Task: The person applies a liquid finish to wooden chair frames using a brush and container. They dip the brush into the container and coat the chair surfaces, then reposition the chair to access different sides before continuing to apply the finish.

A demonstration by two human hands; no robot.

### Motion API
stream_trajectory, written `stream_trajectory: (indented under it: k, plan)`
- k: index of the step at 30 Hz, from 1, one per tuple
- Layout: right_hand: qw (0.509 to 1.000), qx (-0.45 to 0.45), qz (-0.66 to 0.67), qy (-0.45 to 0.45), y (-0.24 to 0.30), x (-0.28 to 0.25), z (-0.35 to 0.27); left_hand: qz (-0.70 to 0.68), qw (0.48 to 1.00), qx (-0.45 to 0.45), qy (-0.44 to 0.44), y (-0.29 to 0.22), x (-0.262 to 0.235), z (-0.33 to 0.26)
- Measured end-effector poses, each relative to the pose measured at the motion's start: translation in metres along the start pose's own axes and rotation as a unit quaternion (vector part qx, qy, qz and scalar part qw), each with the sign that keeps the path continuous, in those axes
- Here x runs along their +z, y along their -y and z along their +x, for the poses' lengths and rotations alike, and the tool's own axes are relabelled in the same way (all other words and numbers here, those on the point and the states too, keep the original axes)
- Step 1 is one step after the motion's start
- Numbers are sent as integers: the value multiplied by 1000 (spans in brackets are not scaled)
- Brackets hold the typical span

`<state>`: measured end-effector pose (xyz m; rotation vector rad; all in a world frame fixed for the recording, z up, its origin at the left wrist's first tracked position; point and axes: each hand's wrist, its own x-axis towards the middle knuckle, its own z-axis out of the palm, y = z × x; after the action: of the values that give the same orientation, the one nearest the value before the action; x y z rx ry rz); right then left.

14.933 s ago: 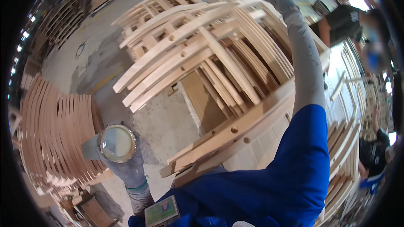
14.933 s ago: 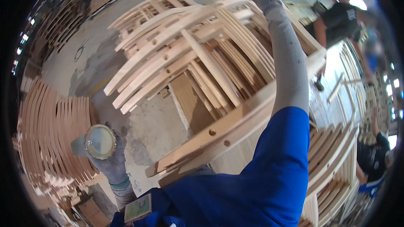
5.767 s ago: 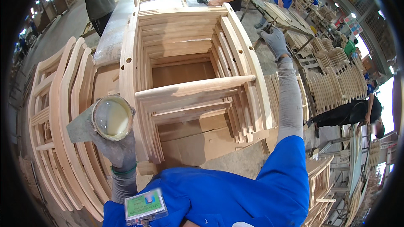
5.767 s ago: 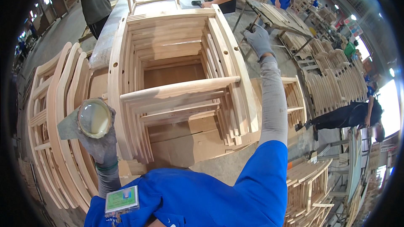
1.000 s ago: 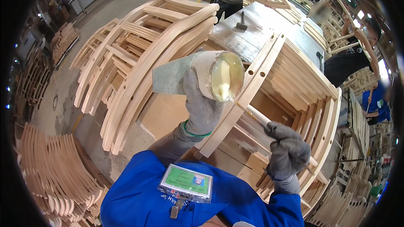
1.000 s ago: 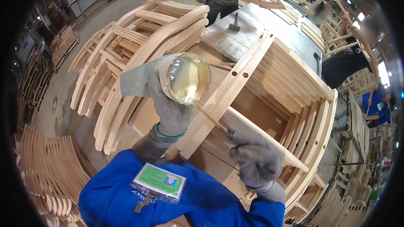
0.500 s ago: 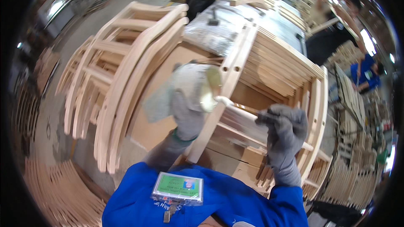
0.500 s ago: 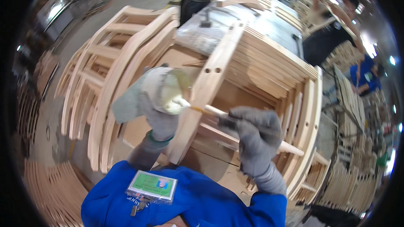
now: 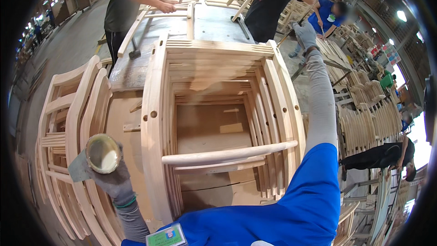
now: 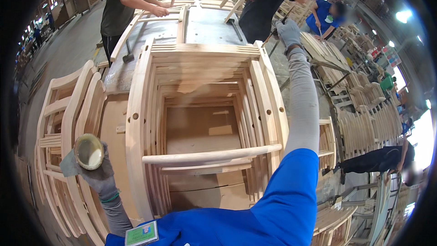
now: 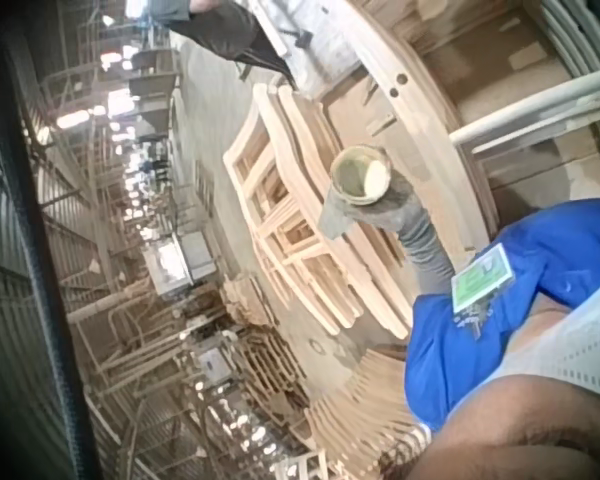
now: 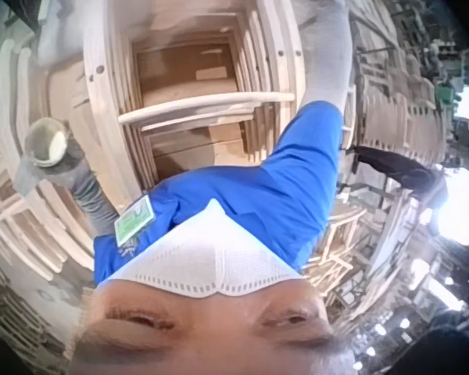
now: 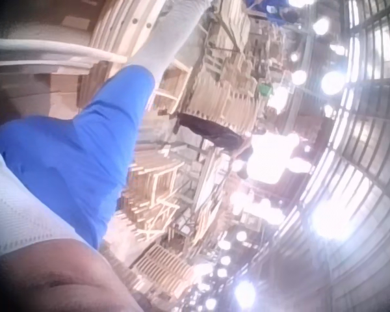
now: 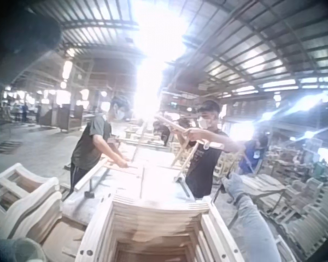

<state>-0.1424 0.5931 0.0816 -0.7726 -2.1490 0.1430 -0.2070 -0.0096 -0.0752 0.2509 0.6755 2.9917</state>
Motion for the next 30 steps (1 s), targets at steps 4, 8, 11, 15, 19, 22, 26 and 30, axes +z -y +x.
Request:
stream_trajectory:
  k: [4, 8, 11, 15, 19, 22, 26, 30]
  plan:
    - [997, 53, -57, 16, -30, 24, 8, 23, 997, 3, -68, -7, -5, 1]
    - [996, 80, 6, 26, -47, 39, 10, 356, 923, 145, -25, -2, -17, -1]
    - [995, 87, 39, 23, -60, 46, 12, 277, 954, 111, -21, -6, -22, 4]
    - [995, 78, 63, -6, -70, 54, 16, 587, 774, 235, 22, 9, -10, 2]
    - [972, 160, 165, 40, -78, 54, 15, 287, 952, 100, -17, 2, -14, 6]
    - [979, 142, 132, 57, -71, 70, 8, 310, 945, 102, -21, 4, -10, 6]
    - [996, 86, 27, 25, -74, 68, 5, 289, 952, 93, -33, 3, -12, 6]
    - [999, 41, 28, -11, -75, 59, 9, 215, 975, 55, -34, 9, -13, 13]
